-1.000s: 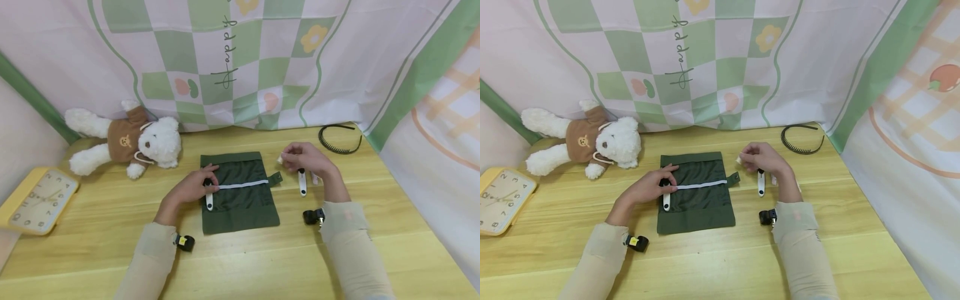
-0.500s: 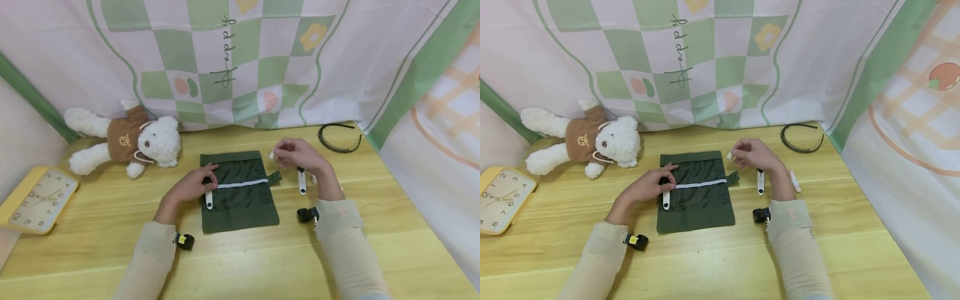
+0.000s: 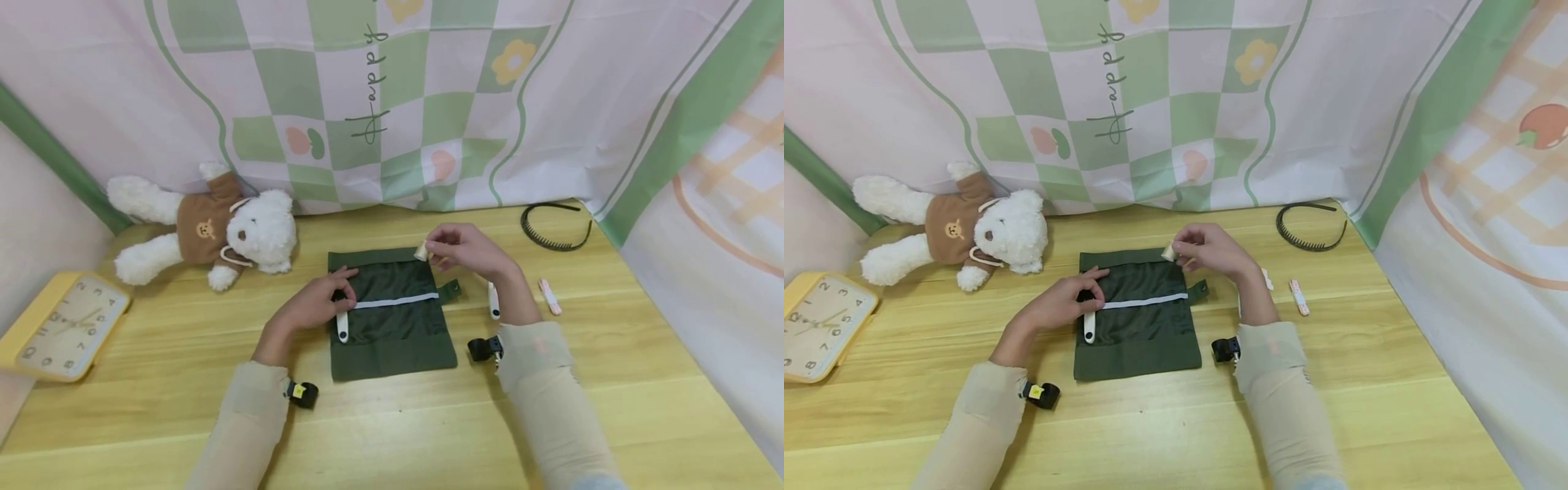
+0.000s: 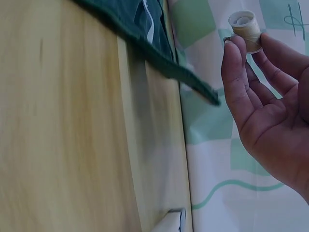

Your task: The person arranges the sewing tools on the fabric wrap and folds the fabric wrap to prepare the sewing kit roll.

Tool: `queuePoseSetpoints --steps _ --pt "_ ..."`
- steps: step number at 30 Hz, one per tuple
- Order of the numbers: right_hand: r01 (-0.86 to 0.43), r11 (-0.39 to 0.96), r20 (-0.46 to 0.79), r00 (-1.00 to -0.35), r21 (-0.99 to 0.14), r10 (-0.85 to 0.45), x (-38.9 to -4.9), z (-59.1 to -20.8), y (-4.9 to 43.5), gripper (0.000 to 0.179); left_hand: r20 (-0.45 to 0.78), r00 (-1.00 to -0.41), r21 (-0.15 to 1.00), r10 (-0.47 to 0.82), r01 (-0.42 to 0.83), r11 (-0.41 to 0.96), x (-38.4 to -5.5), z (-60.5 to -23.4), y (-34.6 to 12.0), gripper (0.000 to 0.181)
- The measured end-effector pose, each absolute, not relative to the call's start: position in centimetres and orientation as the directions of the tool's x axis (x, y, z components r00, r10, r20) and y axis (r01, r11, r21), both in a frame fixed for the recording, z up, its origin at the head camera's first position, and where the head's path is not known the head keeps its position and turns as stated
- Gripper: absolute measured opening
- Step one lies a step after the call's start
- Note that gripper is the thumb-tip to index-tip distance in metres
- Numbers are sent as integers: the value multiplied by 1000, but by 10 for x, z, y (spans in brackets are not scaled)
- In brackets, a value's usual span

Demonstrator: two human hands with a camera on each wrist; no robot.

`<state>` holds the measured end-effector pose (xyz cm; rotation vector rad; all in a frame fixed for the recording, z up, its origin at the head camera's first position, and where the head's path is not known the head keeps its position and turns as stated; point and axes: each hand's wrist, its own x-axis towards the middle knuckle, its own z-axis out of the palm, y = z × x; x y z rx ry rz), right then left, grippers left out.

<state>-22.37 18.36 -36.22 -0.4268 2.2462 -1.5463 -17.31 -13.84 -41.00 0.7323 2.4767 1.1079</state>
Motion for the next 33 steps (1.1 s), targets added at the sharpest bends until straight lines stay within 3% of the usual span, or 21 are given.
queuePoseSetpoints --steps 33 --pt "-48 261 -113 -815 -964 -568 -227 -374 118 19 -114 -820 751 561 299 590 -176 -410 -136 10"
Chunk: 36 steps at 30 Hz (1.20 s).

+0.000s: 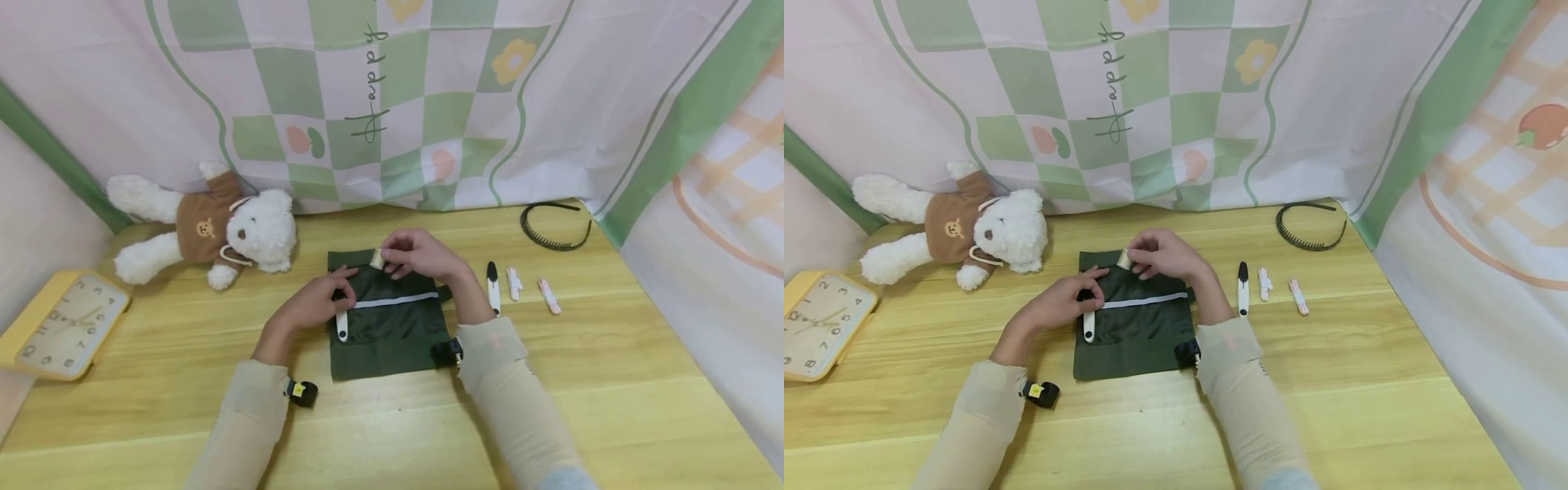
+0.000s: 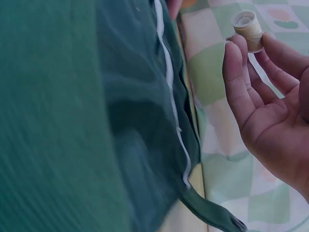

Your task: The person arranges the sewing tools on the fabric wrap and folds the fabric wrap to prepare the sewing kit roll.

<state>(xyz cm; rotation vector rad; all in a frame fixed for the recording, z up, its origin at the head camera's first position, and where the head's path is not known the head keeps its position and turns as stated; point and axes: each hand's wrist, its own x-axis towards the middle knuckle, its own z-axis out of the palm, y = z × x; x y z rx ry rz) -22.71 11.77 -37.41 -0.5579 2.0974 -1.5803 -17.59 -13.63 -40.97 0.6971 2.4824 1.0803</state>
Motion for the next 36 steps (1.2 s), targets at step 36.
queuePoseSetpoints --steps 36 --pt "-32 323 -196 -737 -946 -647 -234 -400 93 15 -133 -820 754 556 280 594 -176 -407 -137 10"
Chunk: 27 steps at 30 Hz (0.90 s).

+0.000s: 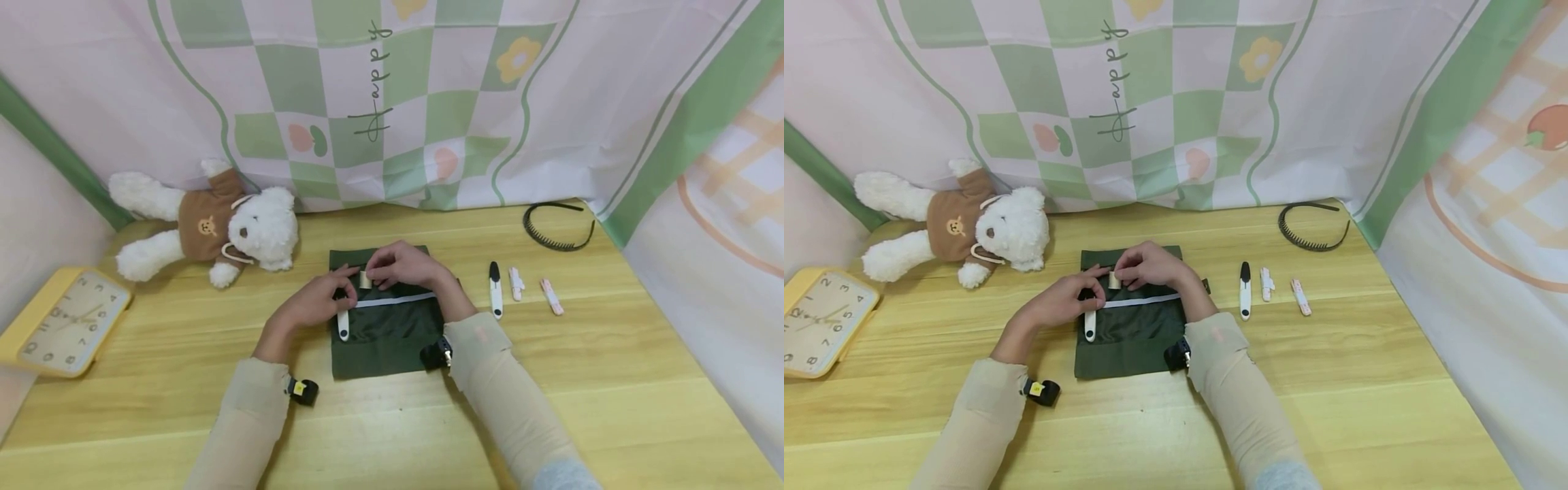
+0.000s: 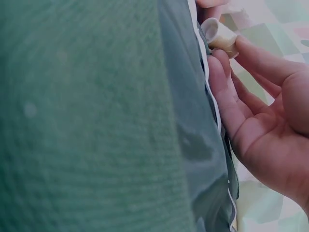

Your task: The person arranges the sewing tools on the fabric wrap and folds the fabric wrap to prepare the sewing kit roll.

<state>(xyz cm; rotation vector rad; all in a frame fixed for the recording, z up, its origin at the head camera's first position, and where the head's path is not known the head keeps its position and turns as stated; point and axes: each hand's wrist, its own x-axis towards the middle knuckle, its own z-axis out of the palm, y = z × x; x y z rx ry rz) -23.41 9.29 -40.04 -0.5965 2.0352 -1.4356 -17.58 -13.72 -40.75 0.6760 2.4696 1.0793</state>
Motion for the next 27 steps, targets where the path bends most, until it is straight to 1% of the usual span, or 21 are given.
queuePoseSetpoints --steps 8,14,21,27 --pt "-50 350 -220 -694 -936 -686 -234 -401 89 15 -123 -817 753 564 294 589 -175 -409 -138 11" --pt "-53 359 -225 -692 -932 -686 -234 -402 87 14 -113 -812 763 572 298 574 -174 -408 -138 12" --pt "-84 382 -225 -685 -920 -693 -233 -397 86 14 -105 -807 776 581 299 556 -175 -409 -138 11" --pt "-76 370 -227 -671 -926 -706 -234 -397 87 12 -105 -797 780 594 305 547 -176 -410 -139 12"
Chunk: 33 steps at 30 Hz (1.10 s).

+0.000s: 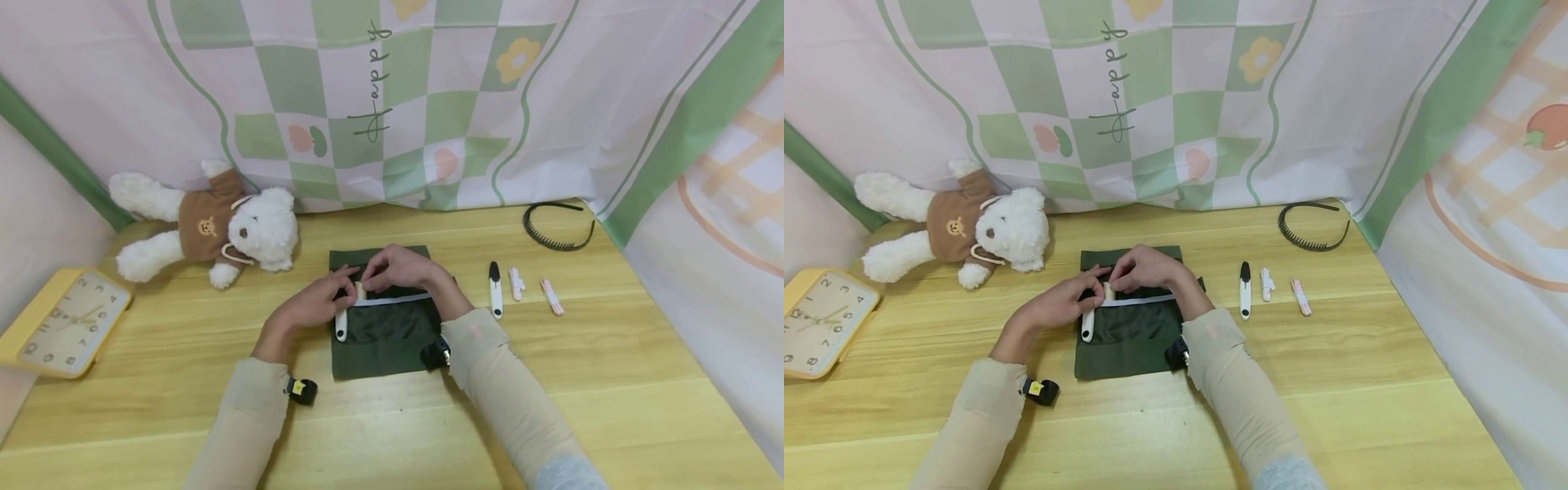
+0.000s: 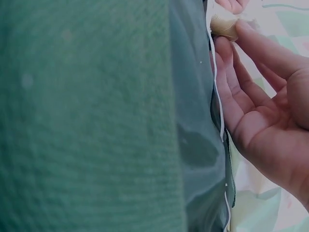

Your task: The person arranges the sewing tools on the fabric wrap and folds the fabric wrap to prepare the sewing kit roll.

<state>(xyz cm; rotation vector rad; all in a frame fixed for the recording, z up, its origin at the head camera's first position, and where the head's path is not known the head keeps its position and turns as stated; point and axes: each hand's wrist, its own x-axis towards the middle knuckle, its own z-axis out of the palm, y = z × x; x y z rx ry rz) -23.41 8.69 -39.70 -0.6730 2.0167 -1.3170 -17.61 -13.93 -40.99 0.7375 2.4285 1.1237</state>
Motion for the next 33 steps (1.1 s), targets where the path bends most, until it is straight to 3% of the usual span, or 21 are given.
queuePoseSetpoints --steps 7,33 --pt "-95 373 -212 -683 -923 -699 -235 -398 85 12 -115 -793 817 598 268 511 -176 -409 -141 11" --pt "-103 454 -295 -630 -885 -719 -236 -392 81 12 -110 -780 834 617 265 484 -177 -413 -140 12"
